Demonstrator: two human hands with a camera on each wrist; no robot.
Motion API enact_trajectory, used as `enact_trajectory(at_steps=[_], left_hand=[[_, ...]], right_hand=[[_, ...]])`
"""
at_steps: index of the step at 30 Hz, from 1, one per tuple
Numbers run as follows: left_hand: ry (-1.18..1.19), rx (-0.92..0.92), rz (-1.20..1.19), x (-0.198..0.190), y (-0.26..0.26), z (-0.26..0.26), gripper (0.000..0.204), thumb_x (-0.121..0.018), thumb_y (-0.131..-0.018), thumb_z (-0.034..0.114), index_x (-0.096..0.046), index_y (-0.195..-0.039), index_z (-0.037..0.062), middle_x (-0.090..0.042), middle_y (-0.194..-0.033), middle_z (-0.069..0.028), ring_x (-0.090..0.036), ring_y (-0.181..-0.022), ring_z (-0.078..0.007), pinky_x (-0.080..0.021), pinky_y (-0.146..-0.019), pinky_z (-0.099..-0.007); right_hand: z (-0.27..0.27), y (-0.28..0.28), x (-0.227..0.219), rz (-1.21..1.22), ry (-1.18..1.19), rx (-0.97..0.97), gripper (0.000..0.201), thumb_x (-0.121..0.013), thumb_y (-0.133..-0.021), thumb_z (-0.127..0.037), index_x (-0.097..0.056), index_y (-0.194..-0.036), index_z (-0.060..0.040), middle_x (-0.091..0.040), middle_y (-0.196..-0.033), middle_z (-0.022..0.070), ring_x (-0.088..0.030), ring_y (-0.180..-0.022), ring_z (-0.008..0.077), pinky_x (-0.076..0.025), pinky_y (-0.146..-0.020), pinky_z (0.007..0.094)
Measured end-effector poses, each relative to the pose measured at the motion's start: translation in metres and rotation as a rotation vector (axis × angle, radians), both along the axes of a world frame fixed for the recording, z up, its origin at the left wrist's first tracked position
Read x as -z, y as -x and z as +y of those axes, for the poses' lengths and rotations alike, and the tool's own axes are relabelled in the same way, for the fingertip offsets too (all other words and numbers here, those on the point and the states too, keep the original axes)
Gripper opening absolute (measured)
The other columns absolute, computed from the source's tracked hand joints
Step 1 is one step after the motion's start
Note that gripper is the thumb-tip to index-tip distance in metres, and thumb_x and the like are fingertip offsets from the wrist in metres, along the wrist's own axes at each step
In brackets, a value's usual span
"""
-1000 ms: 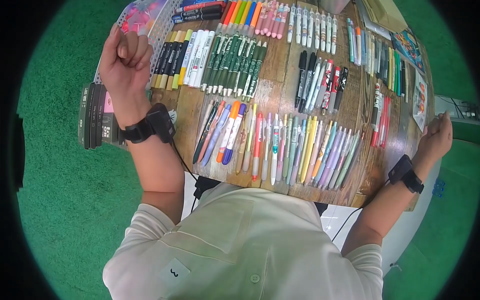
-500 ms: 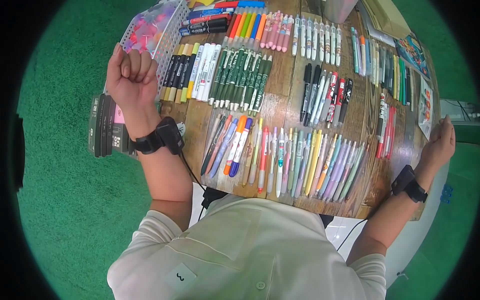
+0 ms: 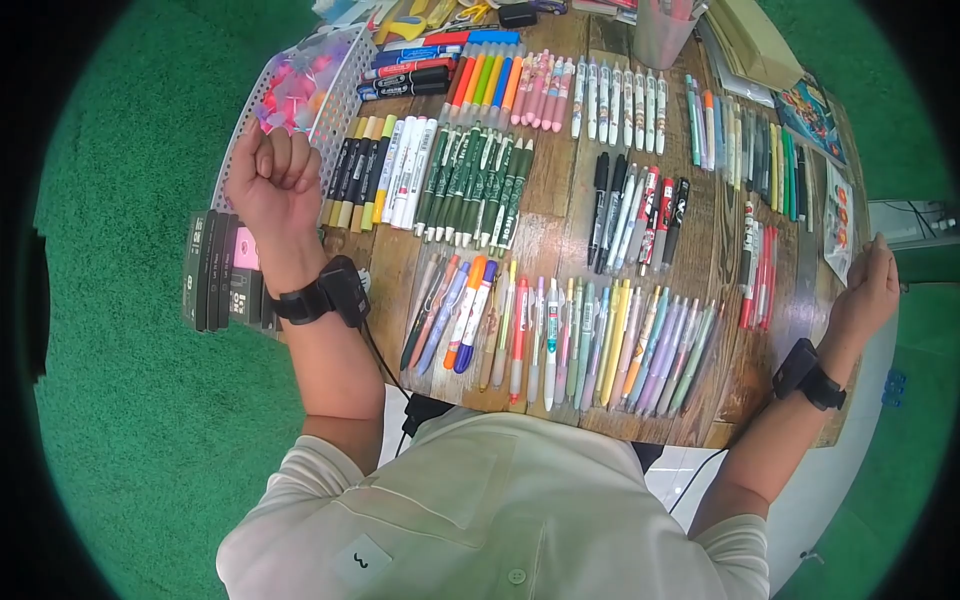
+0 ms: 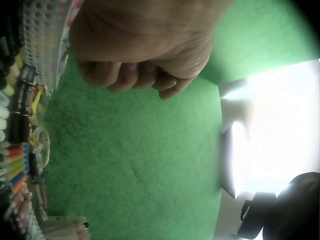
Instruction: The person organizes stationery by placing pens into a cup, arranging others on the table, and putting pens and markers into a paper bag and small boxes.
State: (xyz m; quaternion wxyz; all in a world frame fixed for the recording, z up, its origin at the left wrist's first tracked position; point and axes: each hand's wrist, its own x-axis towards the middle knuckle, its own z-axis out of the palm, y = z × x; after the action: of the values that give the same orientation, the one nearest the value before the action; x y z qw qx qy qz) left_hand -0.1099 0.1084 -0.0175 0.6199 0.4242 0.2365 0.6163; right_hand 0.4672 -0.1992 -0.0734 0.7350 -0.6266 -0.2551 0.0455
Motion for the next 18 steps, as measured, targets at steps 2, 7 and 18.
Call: enact_trajectory(at_steps=[2,7,18], left_hand=[[-0.002,-0.004,0.004,0.000,0.000,0.000,0.053,-0.057,-0.104,0.027,-0.035,-0.057,0.0169,-0.027,-0.052,0.0035,-0.023,-0.047,-0.0089,-0.018,-0.042,-0.0271],[0.030,-0.009,0.000,0.001,-0.001,0.001,0.054,-0.057,-0.104,0.027,-0.034,-0.057,0.0170,-0.026,-0.052,0.0036,-0.022,-0.046,-0.0088,-0.018,-0.042,-0.0273],[0.048,-0.011,0.005,0.003,-0.006,0.000,0.052,-0.057,-0.104,0.026,-0.035,-0.058,0.0166,-0.025,-0.052,0.0039,-0.020,-0.046,-0.0080,-0.018,-0.042,-0.0264]], right_hand=[[-0.005,-0.010,0.005,-0.012,0.022,-0.043,0.021,-0.064,-0.104,-0.018,-0.068,-0.097,0.0014,-0.049,-0.072,-0.0069,-0.038,-0.061,0.0010,-0.026,-0.053,0.0213],[0.008,0.014,-0.005,-0.041,0.010,0.054,0.022,-0.066,-0.102,-0.019,-0.069,-0.095,0.0013,-0.049,-0.072,-0.0063,-0.037,-0.060,0.0012,-0.025,-0.053,0.0219],[0.012,0.025,-0.012,-0.067,-0.025,0.088,0.022,-0.068,-0.101,-0.019,-0.070,-0.087,-0.0021,-0.043,-0.065,-0.0097,-0.028,-0.054,0.0001,-0.015,-0.050,0.0239]])
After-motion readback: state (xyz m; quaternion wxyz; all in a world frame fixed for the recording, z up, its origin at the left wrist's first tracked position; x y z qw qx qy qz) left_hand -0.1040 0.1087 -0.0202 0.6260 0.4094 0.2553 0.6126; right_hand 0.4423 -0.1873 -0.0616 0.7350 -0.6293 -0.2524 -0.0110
